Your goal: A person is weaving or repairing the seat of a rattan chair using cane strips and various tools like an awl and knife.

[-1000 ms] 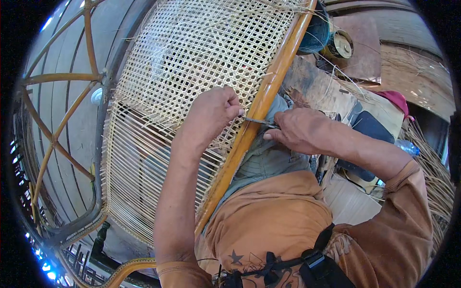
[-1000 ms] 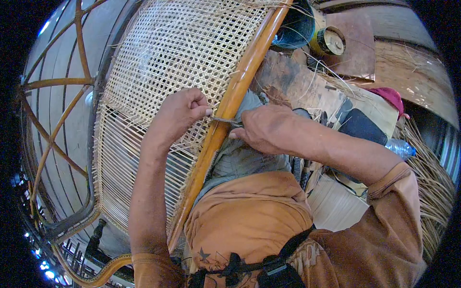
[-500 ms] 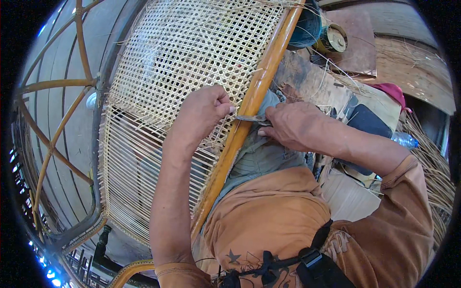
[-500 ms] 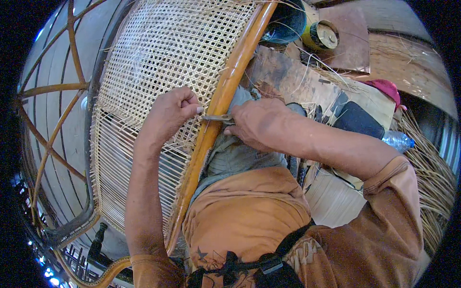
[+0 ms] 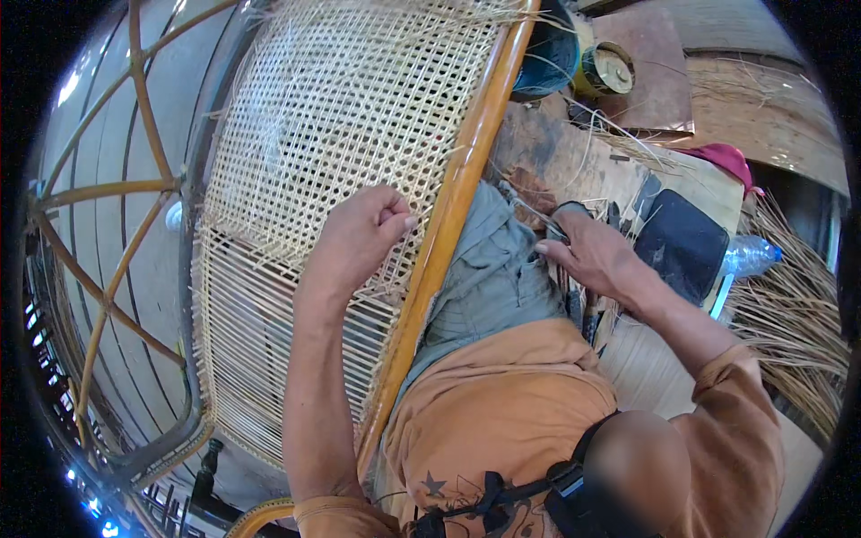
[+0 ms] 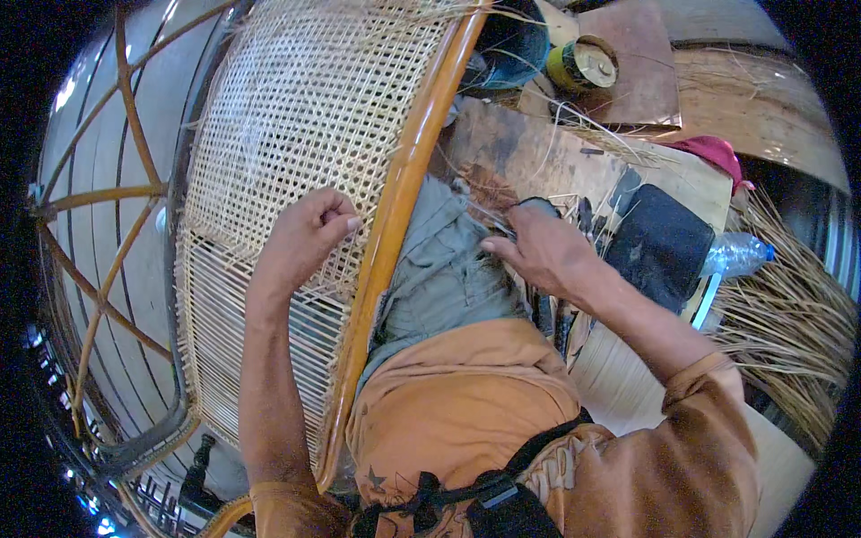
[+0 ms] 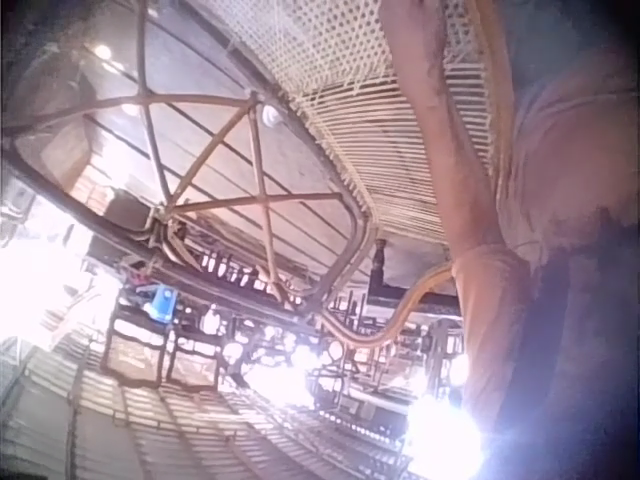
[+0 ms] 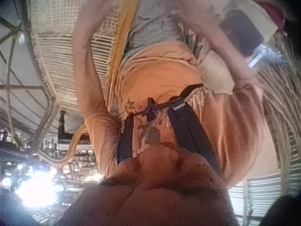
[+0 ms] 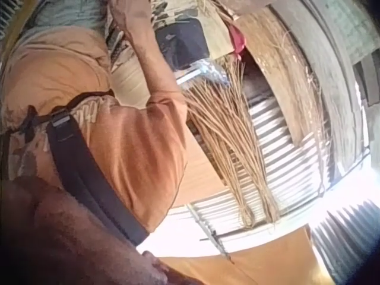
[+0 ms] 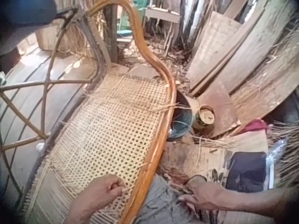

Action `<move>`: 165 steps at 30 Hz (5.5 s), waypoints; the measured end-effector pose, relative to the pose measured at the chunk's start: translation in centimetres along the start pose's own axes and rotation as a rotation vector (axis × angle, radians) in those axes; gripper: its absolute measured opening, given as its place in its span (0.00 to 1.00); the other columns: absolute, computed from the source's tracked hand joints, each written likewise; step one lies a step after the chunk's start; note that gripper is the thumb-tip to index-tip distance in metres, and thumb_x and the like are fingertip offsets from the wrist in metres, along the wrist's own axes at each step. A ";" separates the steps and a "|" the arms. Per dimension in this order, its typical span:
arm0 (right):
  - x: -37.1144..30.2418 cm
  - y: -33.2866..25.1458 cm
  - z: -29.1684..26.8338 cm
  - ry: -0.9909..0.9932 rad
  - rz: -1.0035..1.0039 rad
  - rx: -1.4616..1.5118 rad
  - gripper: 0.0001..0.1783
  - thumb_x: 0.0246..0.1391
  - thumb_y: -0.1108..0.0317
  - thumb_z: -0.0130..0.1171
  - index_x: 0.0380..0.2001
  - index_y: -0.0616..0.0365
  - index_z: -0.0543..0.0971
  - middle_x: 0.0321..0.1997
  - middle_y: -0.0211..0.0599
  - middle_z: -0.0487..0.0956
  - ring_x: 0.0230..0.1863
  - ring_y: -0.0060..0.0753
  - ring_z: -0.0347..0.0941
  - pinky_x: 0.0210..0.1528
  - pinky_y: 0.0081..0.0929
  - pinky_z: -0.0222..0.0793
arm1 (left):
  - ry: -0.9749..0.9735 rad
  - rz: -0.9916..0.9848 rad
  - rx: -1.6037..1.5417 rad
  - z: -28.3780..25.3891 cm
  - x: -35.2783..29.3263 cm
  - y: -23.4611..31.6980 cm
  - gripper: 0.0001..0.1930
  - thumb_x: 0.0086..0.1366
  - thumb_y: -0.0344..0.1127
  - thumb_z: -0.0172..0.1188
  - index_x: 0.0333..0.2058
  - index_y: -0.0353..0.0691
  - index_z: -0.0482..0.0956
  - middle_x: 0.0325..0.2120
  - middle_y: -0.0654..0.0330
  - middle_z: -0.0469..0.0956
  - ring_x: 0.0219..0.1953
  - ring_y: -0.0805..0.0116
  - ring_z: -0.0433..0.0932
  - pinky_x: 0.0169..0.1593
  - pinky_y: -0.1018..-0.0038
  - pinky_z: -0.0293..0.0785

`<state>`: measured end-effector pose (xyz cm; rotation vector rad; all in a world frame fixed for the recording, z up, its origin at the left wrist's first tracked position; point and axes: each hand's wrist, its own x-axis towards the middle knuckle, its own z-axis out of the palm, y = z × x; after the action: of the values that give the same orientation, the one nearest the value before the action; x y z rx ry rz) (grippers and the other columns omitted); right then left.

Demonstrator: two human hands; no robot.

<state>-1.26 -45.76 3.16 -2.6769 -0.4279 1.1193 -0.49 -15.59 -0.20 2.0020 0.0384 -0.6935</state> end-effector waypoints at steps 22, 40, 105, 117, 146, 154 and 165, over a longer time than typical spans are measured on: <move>15.8 3.5 1.1 0.816 -0.169 0.266 0.06 0.50 0.71 0.52 0.33 0.56 0.74 0.33 0.46 0.70 0.38 0.51 0.70 0.38 0.39 0.67 | 0.284 -0.086 -0.053 2.7 -1.3 -0.5 0.07 0.61 0.32 0.55 0.35 0.35 0.75 0.23 0.62 0.71 0.24 0.76 0.66 0.31 0.79 0.66; 15.8 6.5 0.5 0.724 -0.049 0.829 0.13 0.53 0.64 0.53 0.34 0.64 0.77 0.28 0.44 0.78 0.30 0.31 0.72 0.36 0.29 0.67 | 0.276 -0.063 -0.102 2.6 -1.1 -0.9 0.09 0.62 0.34 0.55 0.35 0.34 0.74 0.25 0.68 0.70 0.28 0.80 0.66 0.33 0.82 0.65; 5.3 -6.7 2.9 0.383 -0.006 0.927 0.17 0.55 0.62 0.54 0.21 0.66 0.75 0.14 0.27 0.67 0.19 0.16 0.60 0.21 0.24 0.59 | 0.033 -0.072 -0.109 0.4 -0.7 -0.3 0.06 0.54 0.30 0.62 0.29 0.37 0.75 0.21 0.69 0.71 0.25 0.81 0.67 0.29 0.82 0.65; 5.4 -6.5 3.5 0.376 0.013 0.971 0.18 0.55 0.62 0.55 0.19 0.66 0.73 0.13 0.28 0.66 0.18 0.16 0.59 0.20 0.25 0.58 | 0.066 -0.030 -0.102 0.8 -0.5 -1.2 0.06 0.54 0.29 0.62 0.29 0.36 0.74 0.20 0.70 0.70 0.22 0.82 0.66 0.26 0.83 0.64; 4.4 -5.8 3.9 0.323 -0.174 1.018 0.12 0.56 0.64 0.56 0.35 0.61 0.79 0.19 0.21 0.69 0.22 0.12 0.63 0.23 0.16 0.60 | 0.007 -0.112 -0.122 0.1 -0.5 -0.3 0.07 0.55 0.33 0.61 0.28 0.37 0.75 0.20 0.69 0.69 0.23 0.80 0.65 0.27 0.81 0.63; 4.4 -5.8 4.4 0.350 -0.212 1.025 0.09 0.57 0.68 0.55 0.37 0.62 0.78 0.22 0.21 0.70 0.22 0.10 0.62 0.23 0.12 0.58 | 0.007 -0.095 -0.121 0.3 -0.3 -0.9 0.06 0.56 0.32 0.60 0.29 0.36 0.74 0.22 0.69 0.70 0.25 0.81 0.66 0.29 0.81 0.64; 4.3 -5.8 4.3 0.355 -0.176 1.055 0.08 0.57 0.71 0.54 0.37 0.62 0.78 0.23 0.23 0.71 0.22 0.11 0.63 0.23 0.12 0.60 | 0.005 -0.072 -0.091 0.4 -0.4 -1.0 0.06 0.57 0.32 0.59 0.29 0.36 0.74 0.22 0.69 0.71 0.25 0.80 0.66 0.29 0.82 0.64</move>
<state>-2.54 -38.50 -0.87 -1.7792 0.0204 0.5385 -1.33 -15.33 -0.91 1.9224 0.1428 -0.7204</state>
